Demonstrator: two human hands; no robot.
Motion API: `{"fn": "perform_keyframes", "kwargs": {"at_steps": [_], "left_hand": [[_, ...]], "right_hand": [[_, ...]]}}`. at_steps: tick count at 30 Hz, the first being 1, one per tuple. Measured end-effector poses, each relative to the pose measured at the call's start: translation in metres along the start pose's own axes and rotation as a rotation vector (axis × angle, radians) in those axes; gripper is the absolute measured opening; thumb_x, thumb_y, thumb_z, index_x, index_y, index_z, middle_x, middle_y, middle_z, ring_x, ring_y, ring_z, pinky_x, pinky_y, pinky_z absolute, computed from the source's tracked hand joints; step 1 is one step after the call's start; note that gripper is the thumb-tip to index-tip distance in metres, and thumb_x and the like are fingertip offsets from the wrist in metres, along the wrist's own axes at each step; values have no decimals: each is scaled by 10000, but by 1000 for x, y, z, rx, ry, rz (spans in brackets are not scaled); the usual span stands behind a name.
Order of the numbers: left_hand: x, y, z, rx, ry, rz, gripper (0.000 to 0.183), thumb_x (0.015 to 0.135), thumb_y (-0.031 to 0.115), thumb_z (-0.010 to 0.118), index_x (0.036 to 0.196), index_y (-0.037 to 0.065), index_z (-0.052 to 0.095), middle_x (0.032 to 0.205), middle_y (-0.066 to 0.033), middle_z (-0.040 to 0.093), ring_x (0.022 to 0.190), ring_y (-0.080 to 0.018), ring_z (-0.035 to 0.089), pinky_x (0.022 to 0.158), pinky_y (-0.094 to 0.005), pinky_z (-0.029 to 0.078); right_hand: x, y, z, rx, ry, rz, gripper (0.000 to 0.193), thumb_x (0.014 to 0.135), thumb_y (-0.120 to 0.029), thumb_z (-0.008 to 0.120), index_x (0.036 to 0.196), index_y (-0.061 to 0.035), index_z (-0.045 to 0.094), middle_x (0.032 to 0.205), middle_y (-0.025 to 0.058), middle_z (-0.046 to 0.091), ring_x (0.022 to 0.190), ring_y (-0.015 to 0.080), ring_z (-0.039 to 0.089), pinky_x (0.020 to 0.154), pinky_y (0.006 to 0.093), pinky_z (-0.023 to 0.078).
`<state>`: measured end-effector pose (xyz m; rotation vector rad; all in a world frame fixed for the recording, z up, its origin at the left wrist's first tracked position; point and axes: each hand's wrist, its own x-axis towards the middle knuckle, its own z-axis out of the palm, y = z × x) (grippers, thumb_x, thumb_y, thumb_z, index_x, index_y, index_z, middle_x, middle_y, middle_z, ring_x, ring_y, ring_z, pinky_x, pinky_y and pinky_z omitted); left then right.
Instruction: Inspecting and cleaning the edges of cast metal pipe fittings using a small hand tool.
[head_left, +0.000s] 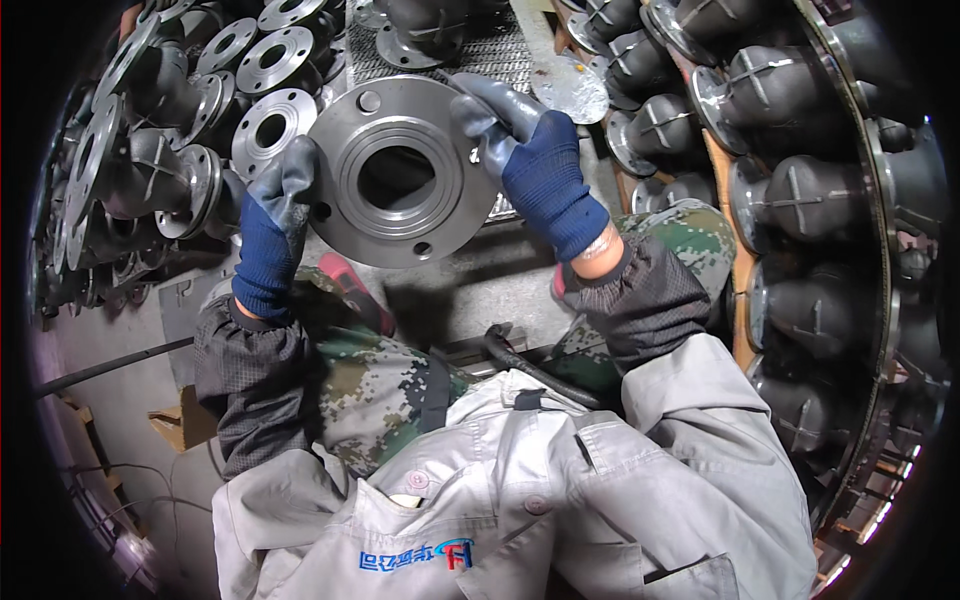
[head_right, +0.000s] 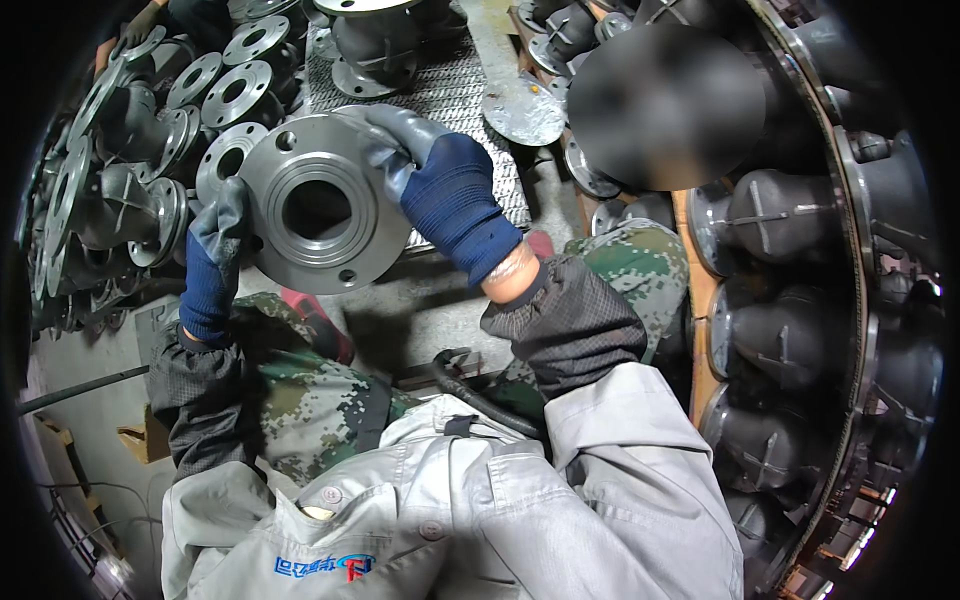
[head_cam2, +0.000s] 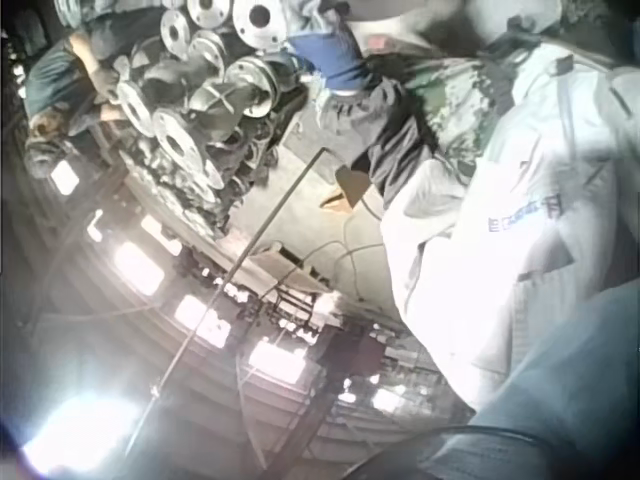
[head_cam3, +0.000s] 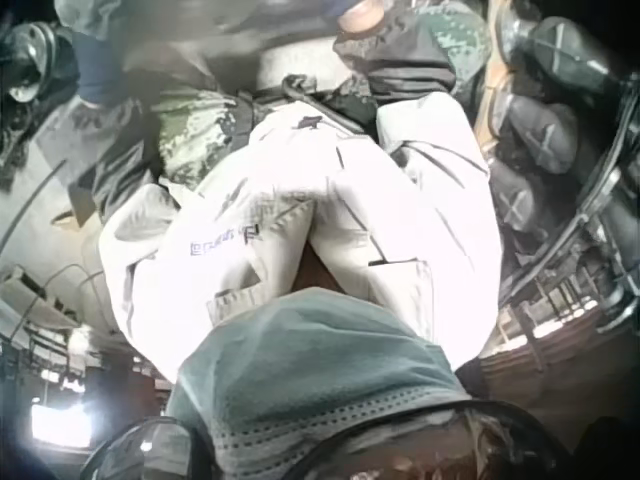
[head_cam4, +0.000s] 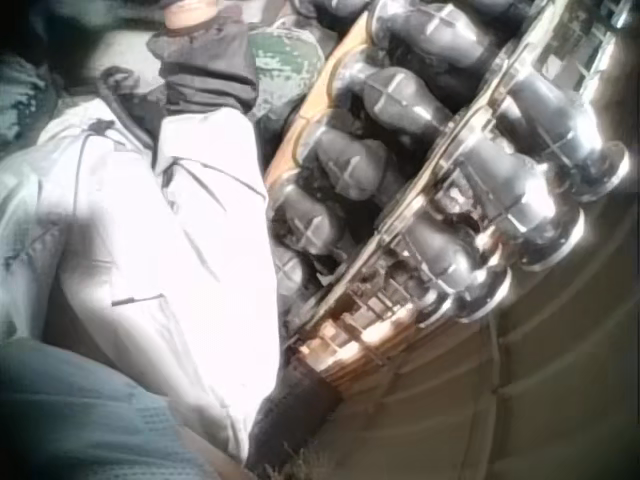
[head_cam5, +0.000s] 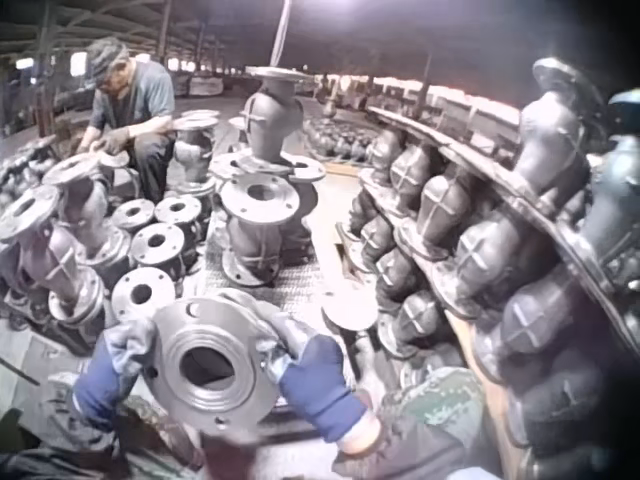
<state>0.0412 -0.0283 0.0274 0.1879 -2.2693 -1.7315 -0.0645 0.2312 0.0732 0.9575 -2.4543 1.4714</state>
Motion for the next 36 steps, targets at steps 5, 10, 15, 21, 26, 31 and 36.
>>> {"fn": "perform_keyframes", "kwargs": {"at_steps": [5, 10, 15, 21, 26, 31, 36], "left_hand": [[-2, 19, 40, -28, -31, 156, 554, 896, 463, 574, 1179, -14, 563, 1014, -63, 618, 923, -127, 561, 824, -277, 462], [21, 35, 72, -5, -67, 114, 481, 917, 391, 550, 1156, -25, 579, 945, -138, 667, 893, -168, 615, 794, -305, 490], [54, 69, 113, 20, -66, 108, 536, 902, 470, 534, 1096, -22, 622, 910, -148, 668, 827, -205, 640, 736, -331, 504], [72, 80, 153, 55, -134, -65, 555, 859, 477, 597, 1086, -29, 620, 796, -72, 602, 571, -133, 554, 517, -255, 461], [71, 93, 158, -27, -88, -68, 474, 851, 410, 626, 1058, -17, 637, 782, -61, 618, 690, -133, 585, 570, -257, 484], [84, 108, 150, -124, -103, -225, 495, 805, 403, 677, 1034, -34, 644, 809, -52, 625, 716, -120, 571, 631, -249, 459], [90, 83, 137, 46, -96, -24, 311, 850, 272, 625, 958, -19, 651, 753, -73, 637, 650, -97, 576, 580, -241, 467]], "right_hand": [[8, 36, -27, -207, -1, -63, 301, 888, -163, 539, 1162, -52, 597, 947, 132, 671, 849, 160, 643, 754, 287, 496], [-2, 76, -41, -224, 18, 101, 303, 817, -112, 522, 1106, -78, 605, 893, 169, 655, 762, 269, 654, 693, 338, 503], [-24, 127, -48, 239, 177, 614, 550, 924, -481, 484, 1097, 25, 611, 789, 67, 647, 732, 112, 576, 685, 263, 469], [-25, 108, -50, 416, 262, 915, 508, 908, -568, 463, 854, -75, 573, 600, -14, 496, 444, 87, 468, 363, 235, 376], [-26, 98, -55, 479, 247, 1033, 365, 957, -455, 433, 877, -118, 549, 593, -45, 481, 423, 53, 436, 365, 186, 340], [-27, 73, -79, 509, 225, 882, 300, 943, -364, 489, 890, -78, 564, 684, -26, 542, 564, 54, 534, 438, 192, 412], [-14, 85, -75, 251, 290, 56, 322, 901, -323, 514, 840, -25, 621, 659, 5, 576, 533, 93, 530, 487, 258, 416]]}}
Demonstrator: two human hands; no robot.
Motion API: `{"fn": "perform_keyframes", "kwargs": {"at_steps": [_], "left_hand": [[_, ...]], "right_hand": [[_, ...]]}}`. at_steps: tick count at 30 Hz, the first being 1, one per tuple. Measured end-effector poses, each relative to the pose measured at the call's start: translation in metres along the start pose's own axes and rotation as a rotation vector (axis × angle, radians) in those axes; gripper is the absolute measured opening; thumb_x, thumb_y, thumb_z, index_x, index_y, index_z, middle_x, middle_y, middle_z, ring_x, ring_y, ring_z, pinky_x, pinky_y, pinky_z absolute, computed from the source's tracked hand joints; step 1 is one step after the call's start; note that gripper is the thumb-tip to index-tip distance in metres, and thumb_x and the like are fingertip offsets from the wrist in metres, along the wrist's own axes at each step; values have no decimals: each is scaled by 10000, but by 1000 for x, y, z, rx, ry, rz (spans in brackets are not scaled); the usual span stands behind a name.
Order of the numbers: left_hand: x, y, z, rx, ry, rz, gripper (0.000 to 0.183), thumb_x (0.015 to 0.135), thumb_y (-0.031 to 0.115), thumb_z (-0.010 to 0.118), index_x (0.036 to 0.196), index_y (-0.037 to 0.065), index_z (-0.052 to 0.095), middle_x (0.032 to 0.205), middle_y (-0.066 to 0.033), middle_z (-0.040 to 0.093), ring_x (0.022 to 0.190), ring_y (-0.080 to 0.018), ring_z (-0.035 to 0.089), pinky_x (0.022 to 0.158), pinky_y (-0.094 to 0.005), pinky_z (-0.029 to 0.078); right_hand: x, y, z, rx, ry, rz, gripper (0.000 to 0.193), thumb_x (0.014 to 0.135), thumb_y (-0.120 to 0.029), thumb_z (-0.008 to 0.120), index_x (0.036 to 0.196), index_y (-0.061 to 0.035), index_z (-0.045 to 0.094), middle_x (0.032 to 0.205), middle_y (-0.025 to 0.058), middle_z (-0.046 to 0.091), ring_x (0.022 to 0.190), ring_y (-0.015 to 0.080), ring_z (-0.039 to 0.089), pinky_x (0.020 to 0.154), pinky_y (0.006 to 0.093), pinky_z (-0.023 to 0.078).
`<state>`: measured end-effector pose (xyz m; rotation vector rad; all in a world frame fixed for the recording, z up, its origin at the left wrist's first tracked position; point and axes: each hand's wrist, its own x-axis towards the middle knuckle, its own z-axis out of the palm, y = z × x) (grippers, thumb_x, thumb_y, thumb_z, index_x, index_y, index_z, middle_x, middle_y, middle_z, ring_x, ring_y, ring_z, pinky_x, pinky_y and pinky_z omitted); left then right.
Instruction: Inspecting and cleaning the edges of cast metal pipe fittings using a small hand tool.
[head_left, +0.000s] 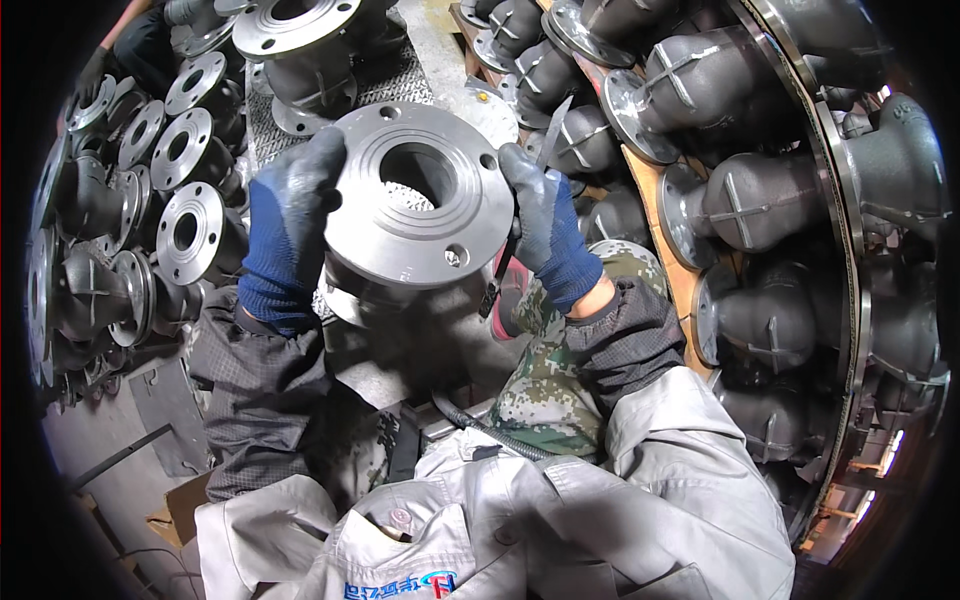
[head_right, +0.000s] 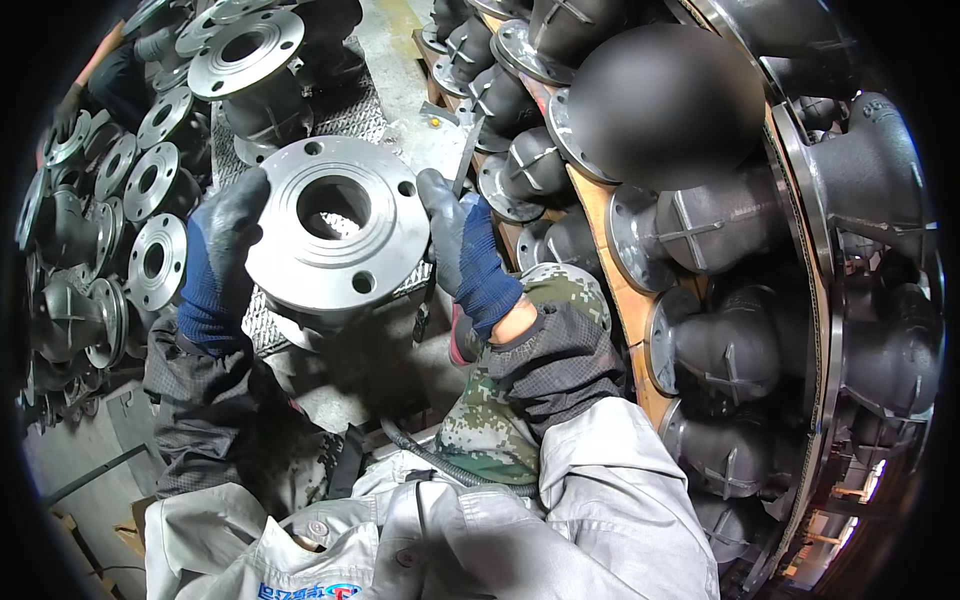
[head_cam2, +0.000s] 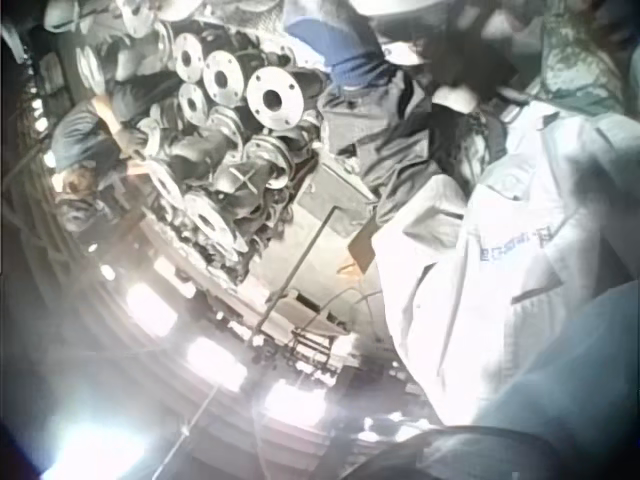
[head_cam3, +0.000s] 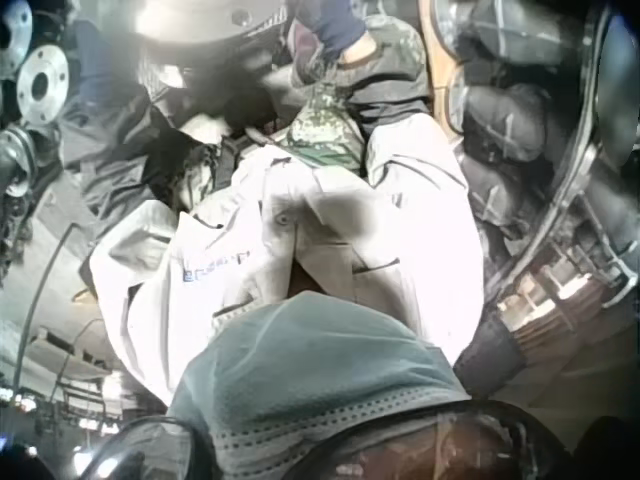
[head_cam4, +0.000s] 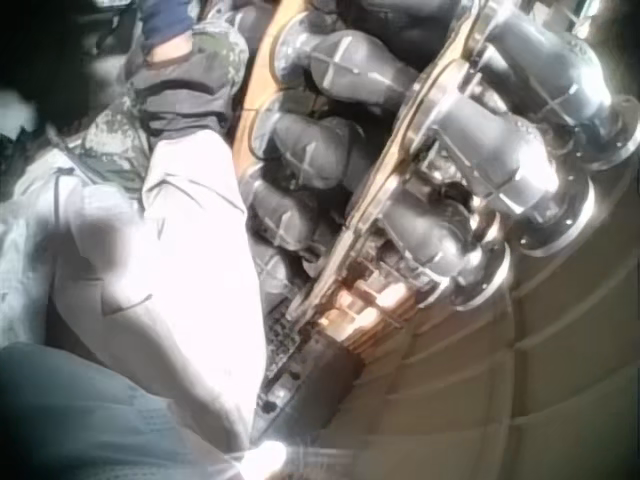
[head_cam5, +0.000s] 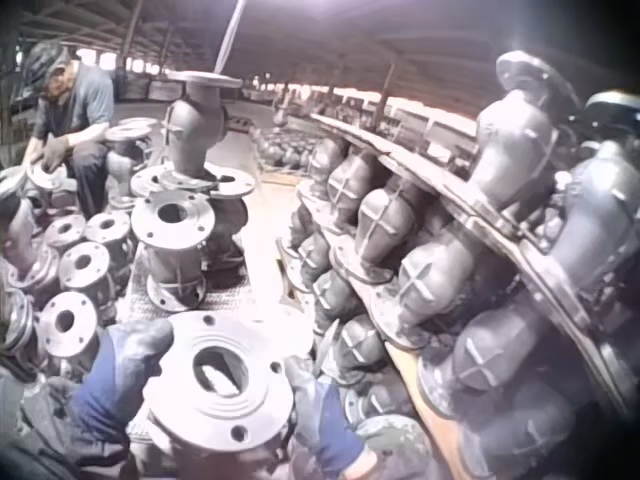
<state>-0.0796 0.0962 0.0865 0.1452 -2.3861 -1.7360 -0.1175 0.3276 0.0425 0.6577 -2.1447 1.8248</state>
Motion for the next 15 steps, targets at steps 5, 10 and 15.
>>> {"fn": "perform_keyframes", "kwargs": {"at_steps": [5, 10, 15], "left_hand": [[-13, -35, -18, -95, -93, 62, 245, 828, 91, 556, 1041, -25, 593, 859, -109, 676, 747, -148, 649, 655, -239, 507], [-42, -73, -35, -611, 130, -191, 434, 988, 335, 405, 1143, -44, 549, 1014, -100, 627, 873, -124, 616, 741, -263, 509], [-79, -88, -64, -818, 211, -259, 411, 993, 305, 395, 1165, -45, 521, 1077, -136, 614, 950, -196, 617, 865, -317, 517]], "right_hand": [[10, -40, 7, -20, -119, 526, 243, 920, -198, 500, 862, 4, 620, 738, 11, 601, 656, 88, 562, 574, 242, 442], [11, -57, 45, 196, -140, 326, 214, 927, -172, 529, 947, 13, 635, 737, -4, 585, 700, 43, 490, 636, 222, 434], [1, -84, 88, 155, -321, 266, 318, 906, -234, 587, 1102, 15, 609, 843, 159, 673, 761, 177, 658, 677, 287, 516]]}}
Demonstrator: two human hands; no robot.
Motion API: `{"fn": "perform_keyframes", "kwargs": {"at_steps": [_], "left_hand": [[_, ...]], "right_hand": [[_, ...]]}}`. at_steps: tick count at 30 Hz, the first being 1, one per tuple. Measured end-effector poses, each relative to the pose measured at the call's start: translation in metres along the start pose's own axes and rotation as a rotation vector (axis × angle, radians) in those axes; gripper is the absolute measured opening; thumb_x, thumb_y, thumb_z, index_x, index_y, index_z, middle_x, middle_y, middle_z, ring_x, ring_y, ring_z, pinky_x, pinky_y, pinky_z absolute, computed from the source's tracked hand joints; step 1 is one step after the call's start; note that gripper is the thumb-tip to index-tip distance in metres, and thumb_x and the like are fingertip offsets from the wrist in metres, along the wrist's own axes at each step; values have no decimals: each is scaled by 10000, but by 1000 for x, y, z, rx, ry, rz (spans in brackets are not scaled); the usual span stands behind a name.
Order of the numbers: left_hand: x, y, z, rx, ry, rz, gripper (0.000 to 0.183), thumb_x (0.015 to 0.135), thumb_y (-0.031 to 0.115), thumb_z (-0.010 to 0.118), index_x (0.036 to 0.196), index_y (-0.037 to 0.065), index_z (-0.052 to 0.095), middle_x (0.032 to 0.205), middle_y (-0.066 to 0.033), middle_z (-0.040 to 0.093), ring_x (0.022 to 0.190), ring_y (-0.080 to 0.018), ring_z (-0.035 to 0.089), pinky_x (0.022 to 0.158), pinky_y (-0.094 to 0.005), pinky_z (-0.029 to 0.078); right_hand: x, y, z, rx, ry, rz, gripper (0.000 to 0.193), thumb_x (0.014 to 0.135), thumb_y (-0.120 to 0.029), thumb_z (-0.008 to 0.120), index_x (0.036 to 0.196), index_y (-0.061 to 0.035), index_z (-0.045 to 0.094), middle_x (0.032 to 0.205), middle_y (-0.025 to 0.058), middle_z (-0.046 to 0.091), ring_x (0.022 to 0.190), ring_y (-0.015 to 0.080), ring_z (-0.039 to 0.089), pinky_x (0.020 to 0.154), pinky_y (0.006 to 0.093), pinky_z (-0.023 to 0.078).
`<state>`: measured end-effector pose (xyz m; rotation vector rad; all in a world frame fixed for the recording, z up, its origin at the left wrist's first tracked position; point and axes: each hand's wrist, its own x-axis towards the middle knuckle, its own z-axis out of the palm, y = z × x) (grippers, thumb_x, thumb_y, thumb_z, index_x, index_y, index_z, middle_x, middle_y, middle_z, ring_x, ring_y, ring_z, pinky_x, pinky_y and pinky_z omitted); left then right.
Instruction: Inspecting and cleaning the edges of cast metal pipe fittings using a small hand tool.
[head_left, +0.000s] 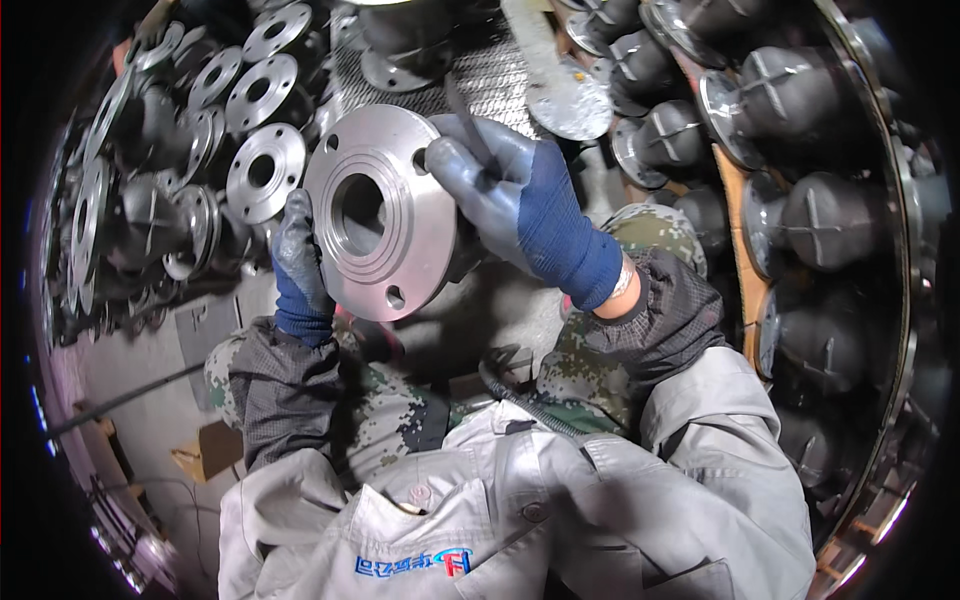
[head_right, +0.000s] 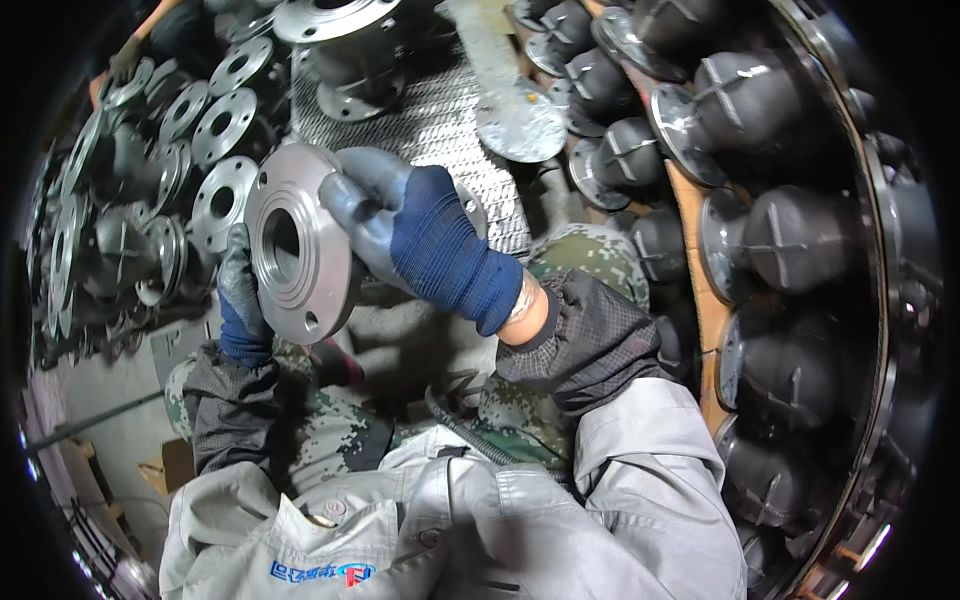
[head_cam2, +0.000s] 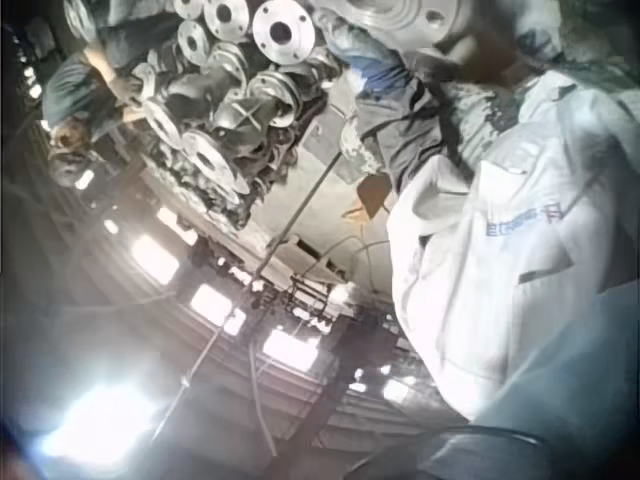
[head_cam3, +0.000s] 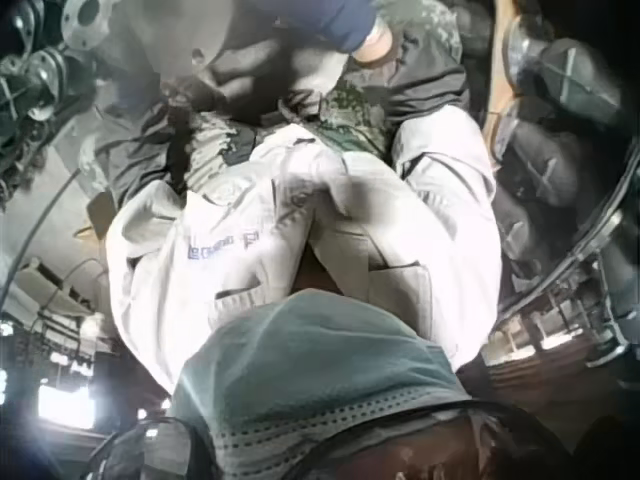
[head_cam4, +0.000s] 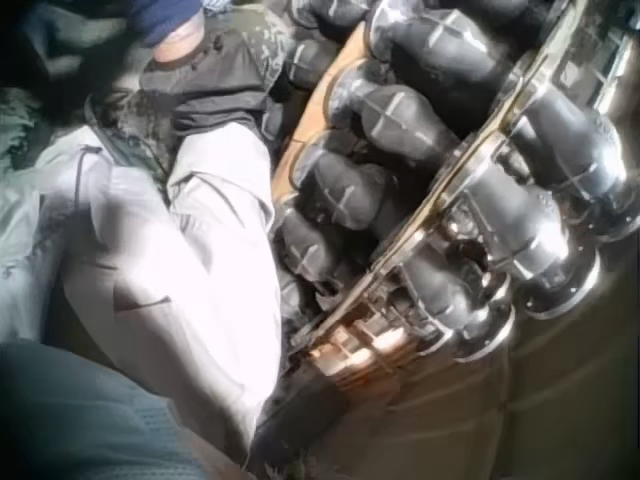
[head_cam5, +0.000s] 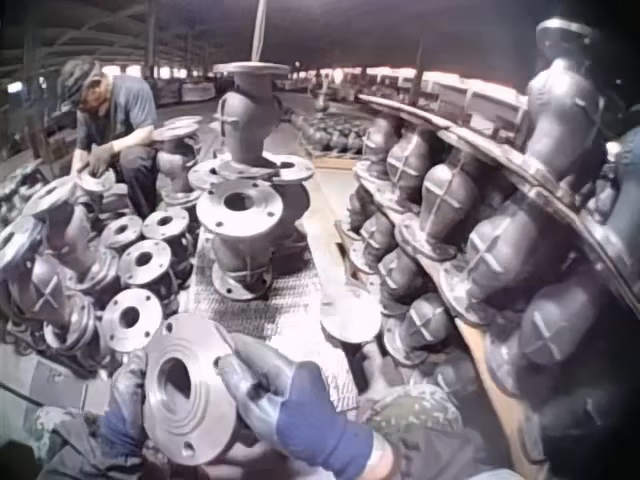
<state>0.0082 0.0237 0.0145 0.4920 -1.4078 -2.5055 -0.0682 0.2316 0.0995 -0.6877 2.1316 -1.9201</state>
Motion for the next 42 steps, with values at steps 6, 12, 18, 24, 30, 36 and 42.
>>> {"fn": "perform_keyframes", "kwargs": {"at_steps": [6, 12, 18, 24, 30, 36, 42], "left_hand": [[-7, -11, -39, -99, -49, 20, 444, 974, 342, 443, 1217, -27, 478, 1129, -149, 592, 979, -220, 610, 882, -354, 518], [12, -33, -101, -36, -402, -32, 445, 988, 298, 363, 1300, -13, 421, 1267, -150, 497, 1115, -244, 520, 946, -387, 445], [27, -26, 2, 125, -264, 35, 470, 982, 291, 361, 1279, -59, 464, 1287, -164, 517, 1165, -231, 506, 1016, -362, 394], [39, -40, 39, 690, -509, 639, 417, 948, 154, 468, 1307, -54, 431, 1241, -217, 526, 1162, -277, 512, 963, -410, 450], [2, 8, 119, 697, -560, 518, 414, 938, 149, 485, 1299, -50, 443, 1222, -216, 536, 1139, -281, 527, 940, -403, 464], [-65, 88, 202, 657, -665, 875, 412, 927, 143, 503, 1290, -47, 456, 1204, -214, 546, 1116, -285, 542, 918, -395, 478], [-156, 165, 296, 461, -844, 1371, 411, 917, 138, 521, 1282, -43, 468, 1185, -212, 556, 1094, -290, 557, 895, -388, 492]], "right_hand": [[0, 15, 24, -65, -191, -223, 411, 774, -109, 606, 1162, 17, 561, 881, 175, 656, 758, 224, 657, 672, 304, 511], [1, 15, 14, -362, -131, -252, 451, 875, -202, 591, 1263, 7, 500, 884, 186, 654, 782, 241, 652, 710, 321, 512], [-14, 38, -17, 72, 200, 106, 312, 946, -184, 521, 1208, -18, 557, 904, 73, 648, 803, 91, 559, 754, 262, 472], [-22, 89, -58, 354, 437, 104, 163, 923, -150, 547, 880, -10, 617, 775, -52, 557, 754, 47, 482, 725, 235, 435], [-68, 35, -70, 297, 464, 79, 170, 894, -172, 597, 954, -16, 624, 828, -25, 608, 788, 46, 514, 739, 250, 447], [-155, -123, -76, 109, 538, -449, 355, 858, -157, 607, 1180, -19, 549, 1009, 108, 624, 921, 144, 578, 851, 299, 447], [-265, -277, -132, -439, 804, -603, 338, 858, -145, 574, 1177, -32, 563, 1029, 127, 631, 849, 182, 610, 774, 302, 479]]}}
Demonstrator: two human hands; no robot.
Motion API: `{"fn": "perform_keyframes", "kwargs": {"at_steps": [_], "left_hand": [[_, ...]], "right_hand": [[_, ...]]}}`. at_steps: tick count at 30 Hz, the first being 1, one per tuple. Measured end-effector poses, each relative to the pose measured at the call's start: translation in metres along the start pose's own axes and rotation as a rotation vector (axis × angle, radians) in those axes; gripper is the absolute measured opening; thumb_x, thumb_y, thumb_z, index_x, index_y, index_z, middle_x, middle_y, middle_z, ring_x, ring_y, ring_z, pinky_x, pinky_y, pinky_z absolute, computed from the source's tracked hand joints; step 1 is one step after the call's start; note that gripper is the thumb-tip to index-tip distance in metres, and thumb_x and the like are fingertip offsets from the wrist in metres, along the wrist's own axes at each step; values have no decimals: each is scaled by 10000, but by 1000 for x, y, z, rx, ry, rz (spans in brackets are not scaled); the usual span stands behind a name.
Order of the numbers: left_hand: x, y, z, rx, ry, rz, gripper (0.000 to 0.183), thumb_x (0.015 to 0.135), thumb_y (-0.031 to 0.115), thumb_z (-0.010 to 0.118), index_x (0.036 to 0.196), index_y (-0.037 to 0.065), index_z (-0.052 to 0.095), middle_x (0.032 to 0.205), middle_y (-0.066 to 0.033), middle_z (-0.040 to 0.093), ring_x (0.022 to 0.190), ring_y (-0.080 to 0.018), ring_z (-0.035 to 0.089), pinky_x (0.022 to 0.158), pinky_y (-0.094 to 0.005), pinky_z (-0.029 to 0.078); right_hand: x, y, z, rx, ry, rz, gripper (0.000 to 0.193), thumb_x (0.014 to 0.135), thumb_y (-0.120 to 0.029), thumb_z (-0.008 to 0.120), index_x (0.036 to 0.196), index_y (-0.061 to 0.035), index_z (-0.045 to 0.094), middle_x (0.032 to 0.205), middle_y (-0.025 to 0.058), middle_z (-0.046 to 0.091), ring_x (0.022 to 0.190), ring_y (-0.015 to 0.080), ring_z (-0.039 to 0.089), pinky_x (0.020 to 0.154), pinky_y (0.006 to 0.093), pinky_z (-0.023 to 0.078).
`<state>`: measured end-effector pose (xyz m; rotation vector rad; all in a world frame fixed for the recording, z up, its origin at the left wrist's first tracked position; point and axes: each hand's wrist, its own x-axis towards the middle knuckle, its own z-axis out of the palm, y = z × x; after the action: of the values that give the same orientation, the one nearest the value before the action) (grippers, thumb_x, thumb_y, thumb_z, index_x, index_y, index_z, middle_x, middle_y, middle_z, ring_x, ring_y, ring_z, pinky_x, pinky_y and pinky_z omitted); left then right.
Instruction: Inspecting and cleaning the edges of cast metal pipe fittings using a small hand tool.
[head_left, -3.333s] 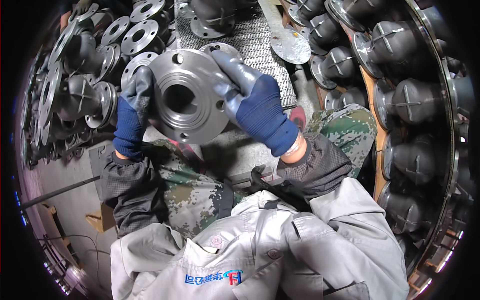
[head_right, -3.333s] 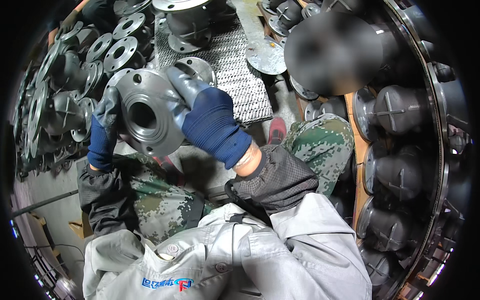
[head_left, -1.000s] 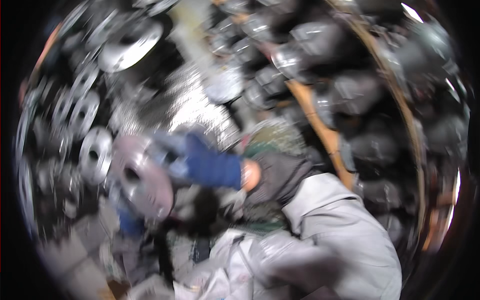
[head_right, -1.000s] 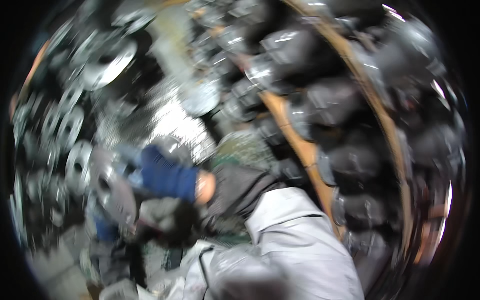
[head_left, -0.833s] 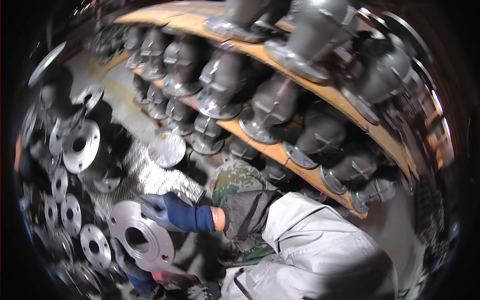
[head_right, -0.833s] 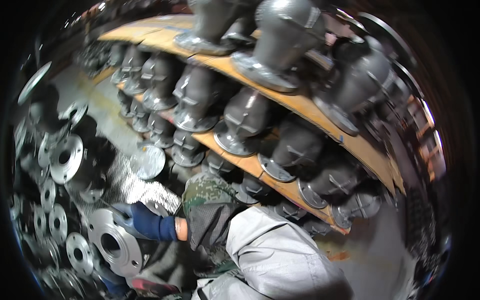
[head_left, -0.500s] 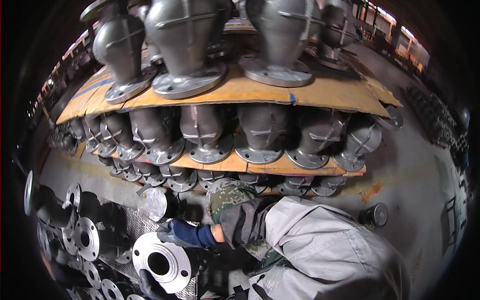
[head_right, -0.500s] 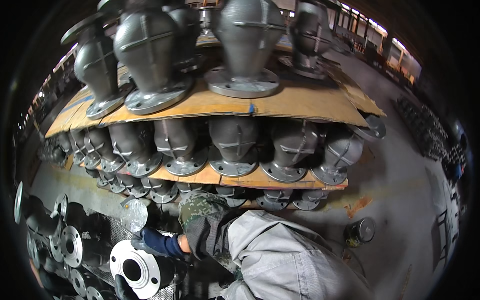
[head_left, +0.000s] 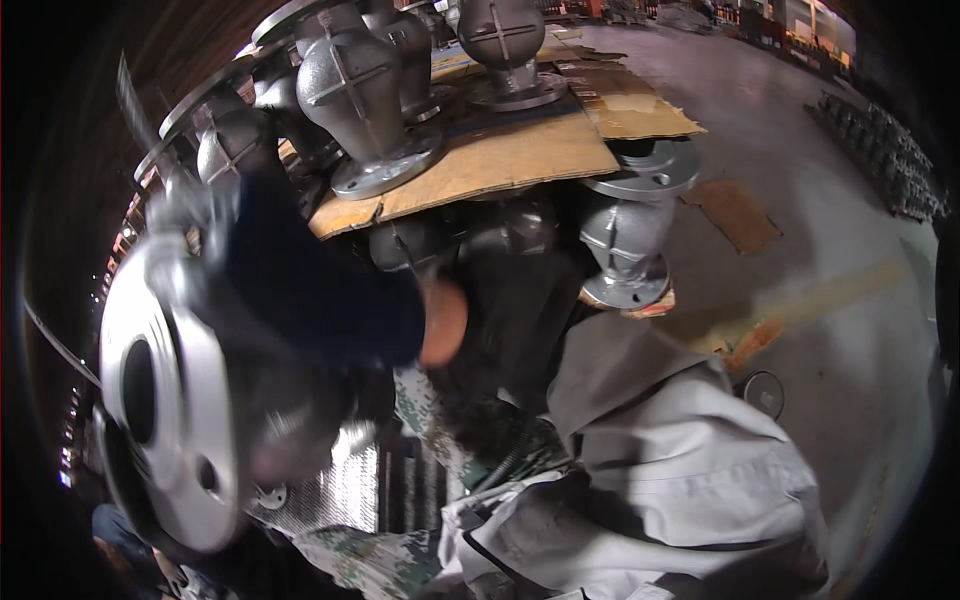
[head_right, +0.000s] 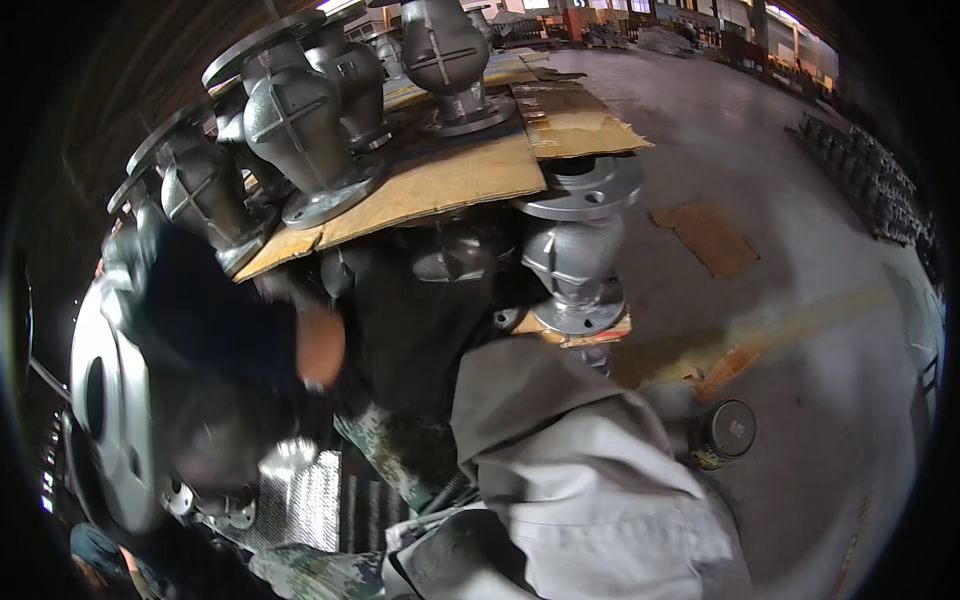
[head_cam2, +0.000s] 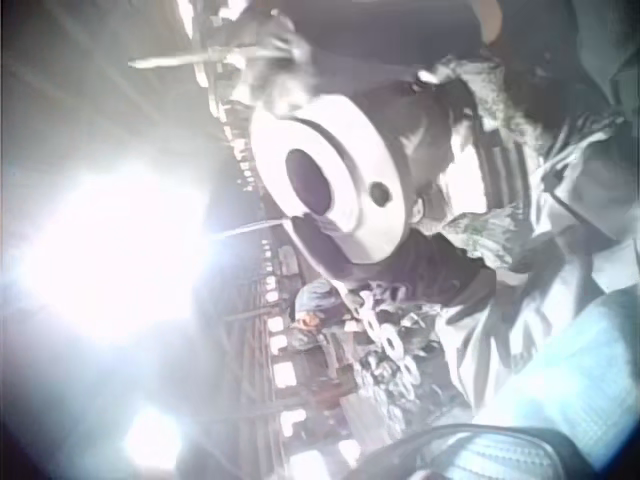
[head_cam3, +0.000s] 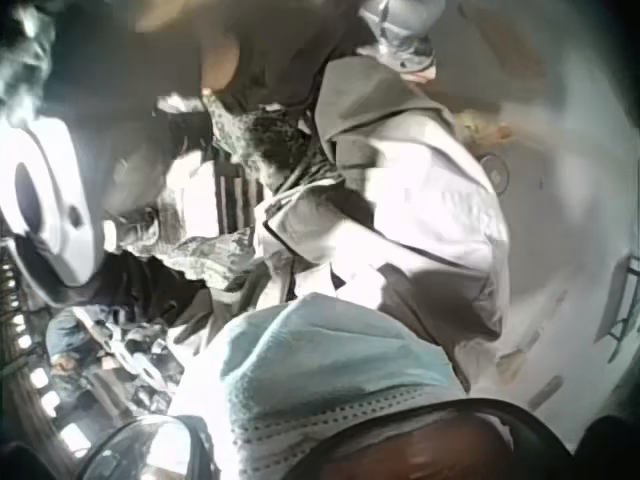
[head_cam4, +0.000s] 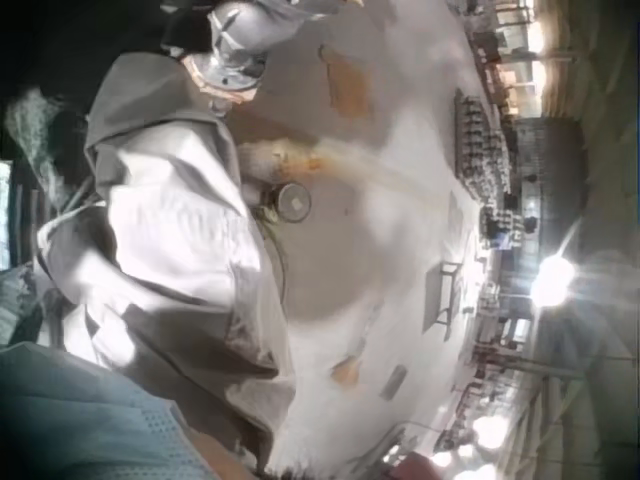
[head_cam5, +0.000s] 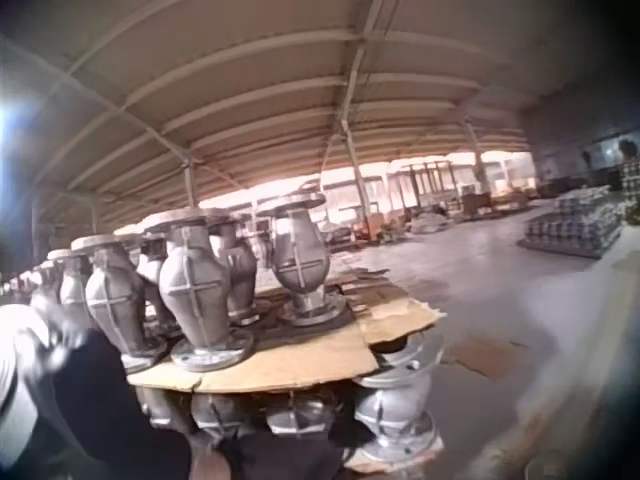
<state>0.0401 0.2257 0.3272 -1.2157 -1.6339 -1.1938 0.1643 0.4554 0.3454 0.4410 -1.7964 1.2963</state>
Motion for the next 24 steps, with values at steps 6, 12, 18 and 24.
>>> {"fn": "perform_keyframes", "kwargs": {"at_steps": [6, 12, 18, 24], "left_hand": [[104, 58, 67, 61, 46, 549, 409, 907, 133, 539, 1274, -39, 480, 1167, -210, 566, 1071, -294, 572, 872, -381, 506], [193, 50, 225, -778, -179, 217, 322, 918, 59, 516, 1224, -39, 526, 1030, -131, 648, 843, -195, 648, 718, -296, 541], [195, 145, 267, -913, -480, -357, 506, 865, 494, 568, 1018, 15, 623, 876, -177, 645, 635, -202, 655, 531, -283, 519], [186, 142, 251, -564, -521, -169, 643, 853, 564, 557, 1062, -42, 610, 904, -191, 648, 699, -212, 649, 601, -294, 535]], "right_hand": [[49, -66, -125, -289, 139, -289, 320, 834, -212, 602, 1081, -9, 614, 924, 114, 656, 798, 200, 639, 701, 314, 502], [93, -73, -222, -76, 17, -314, 303, 825, -233, 612, 1005, 6, 653, 835, 106, 677, 761, 219, 662, 651, 324, 517], [108, 2, -339, -1154, 90, -729, 240, 834, -176, 575, 998, -11, 632, 840, 148, 668, 797, 261, 654, 679, 343, 502], [120, 14, -336, -1258, 196, -651, 302, 819, -231, 613, 1039, -25, 594, 872, 153, 663, 839, 306, 643, 709, 365, 498]]}}
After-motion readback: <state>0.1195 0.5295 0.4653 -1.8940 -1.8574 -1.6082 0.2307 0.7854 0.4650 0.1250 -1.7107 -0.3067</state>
